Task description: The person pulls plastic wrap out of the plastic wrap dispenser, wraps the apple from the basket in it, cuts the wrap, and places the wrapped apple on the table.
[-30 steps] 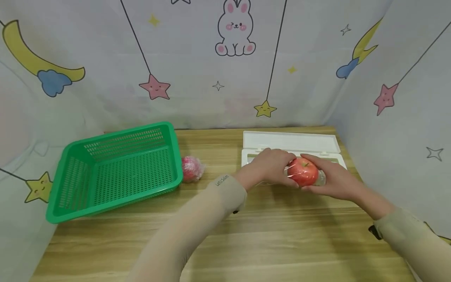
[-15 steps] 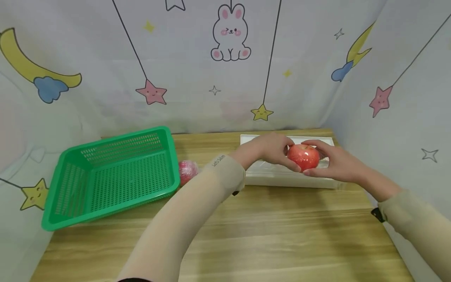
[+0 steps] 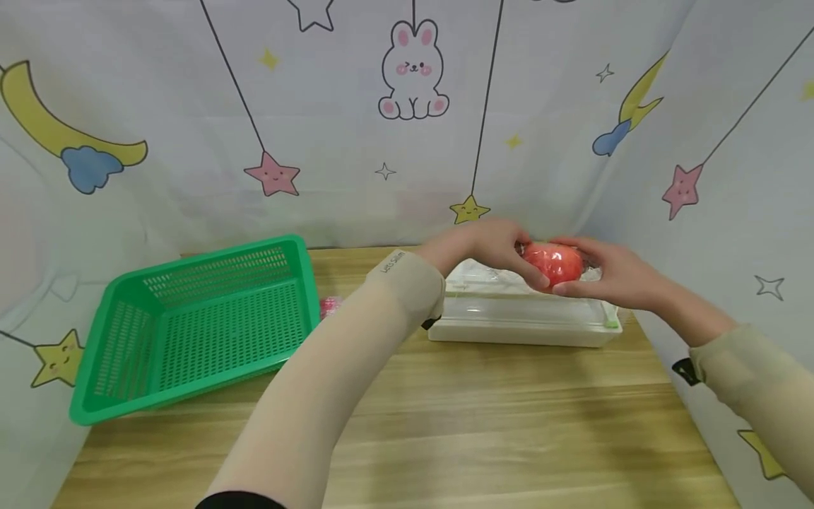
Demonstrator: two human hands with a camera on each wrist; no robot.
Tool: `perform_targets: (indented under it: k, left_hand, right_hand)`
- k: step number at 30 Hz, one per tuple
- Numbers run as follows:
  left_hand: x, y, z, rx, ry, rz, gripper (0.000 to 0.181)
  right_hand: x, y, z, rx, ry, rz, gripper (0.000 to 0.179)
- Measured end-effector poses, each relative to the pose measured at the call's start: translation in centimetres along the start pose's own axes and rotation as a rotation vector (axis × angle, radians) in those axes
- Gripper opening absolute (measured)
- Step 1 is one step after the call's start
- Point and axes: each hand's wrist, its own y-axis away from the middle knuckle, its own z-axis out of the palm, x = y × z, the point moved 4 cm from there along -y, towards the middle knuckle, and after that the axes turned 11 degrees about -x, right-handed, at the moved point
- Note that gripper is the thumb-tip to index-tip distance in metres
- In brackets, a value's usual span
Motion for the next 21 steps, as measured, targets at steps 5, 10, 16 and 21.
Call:
perform_targets:
  k: [5, 10, 16, 21]
  left_hand:
    - [0.9, 0.9, -0.9, 0.006, -0.022, 0.006, 0.04]
    - [1.9, 1.6, -1.7, 0.005, -0.016, 0.02, 0.039]
    - [3.1, 2.4, -2.4, -0.004, -0.021, 0.033, 0.042]
    - [4.0, 3.2, -2.9, 0.008, -0.033, 0.042, 0.046]
  right_hand:
    - [-1.0, 0.3, -1.1, 0.011, -0.005, 0.016, 0.073]
    - [-1.8, 0.8, -2.1, 0.028, -0.007, 0.019, 0.071]
    - [-3.0, 1.6, -3.3, 0.041, -0.009, 0.022, 0.068]
    - [-3.8, 2.2, -4.1, 0.055, 0.003, 0.007, 0.067]
